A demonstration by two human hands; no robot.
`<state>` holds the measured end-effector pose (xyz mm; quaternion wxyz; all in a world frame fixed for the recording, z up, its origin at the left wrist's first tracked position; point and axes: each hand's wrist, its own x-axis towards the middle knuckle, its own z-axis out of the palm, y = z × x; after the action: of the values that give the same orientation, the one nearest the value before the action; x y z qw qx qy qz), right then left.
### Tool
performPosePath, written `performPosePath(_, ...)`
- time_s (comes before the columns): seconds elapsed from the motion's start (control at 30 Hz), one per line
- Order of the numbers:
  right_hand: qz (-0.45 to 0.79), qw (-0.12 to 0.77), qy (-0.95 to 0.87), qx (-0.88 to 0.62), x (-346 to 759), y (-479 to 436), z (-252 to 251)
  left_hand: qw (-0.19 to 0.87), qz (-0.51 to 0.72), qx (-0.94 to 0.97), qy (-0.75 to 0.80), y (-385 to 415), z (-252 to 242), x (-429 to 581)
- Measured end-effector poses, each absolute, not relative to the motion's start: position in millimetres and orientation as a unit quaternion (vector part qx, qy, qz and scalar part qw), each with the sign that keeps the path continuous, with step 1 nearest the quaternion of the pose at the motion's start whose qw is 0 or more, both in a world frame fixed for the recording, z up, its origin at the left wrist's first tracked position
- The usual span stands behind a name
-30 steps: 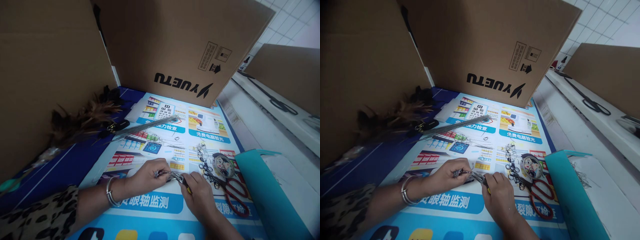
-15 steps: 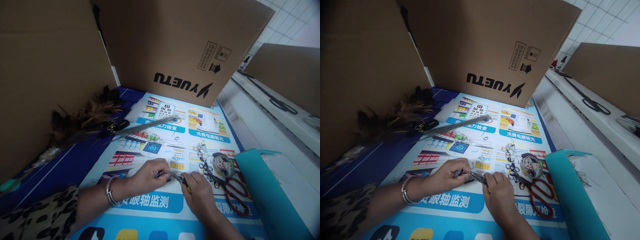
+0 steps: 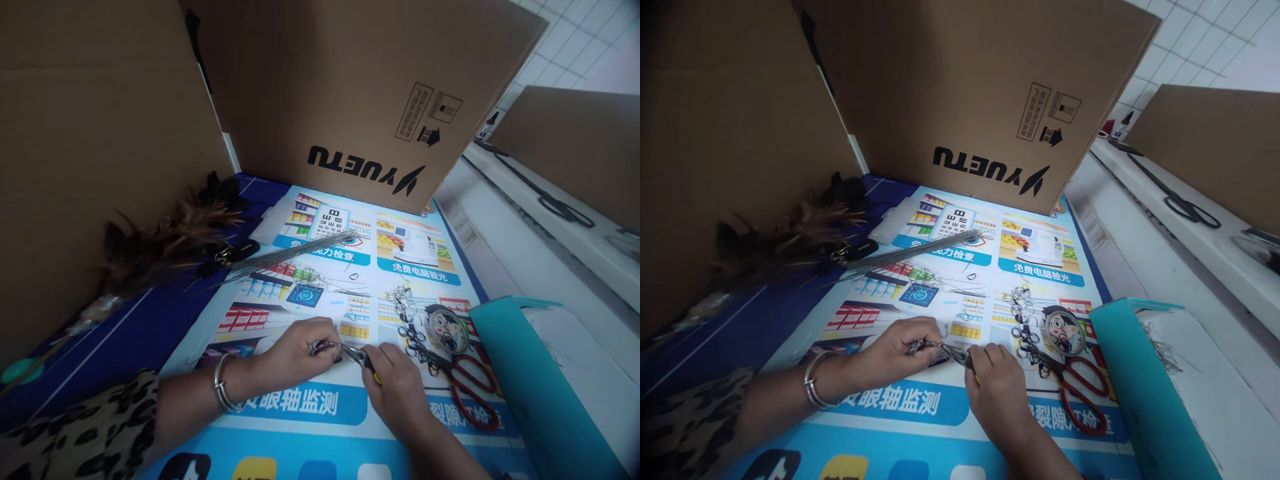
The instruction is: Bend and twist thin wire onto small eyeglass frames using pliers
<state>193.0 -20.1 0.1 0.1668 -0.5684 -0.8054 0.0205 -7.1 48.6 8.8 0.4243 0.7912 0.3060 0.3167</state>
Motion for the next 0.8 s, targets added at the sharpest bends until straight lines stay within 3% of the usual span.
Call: performPosePath(0.8,0.105,0.158,-0.795,-0.576,196.1,-17.9,2.7,0.455,0.319,0.772,0.309,49.7,12.0,-6.3)
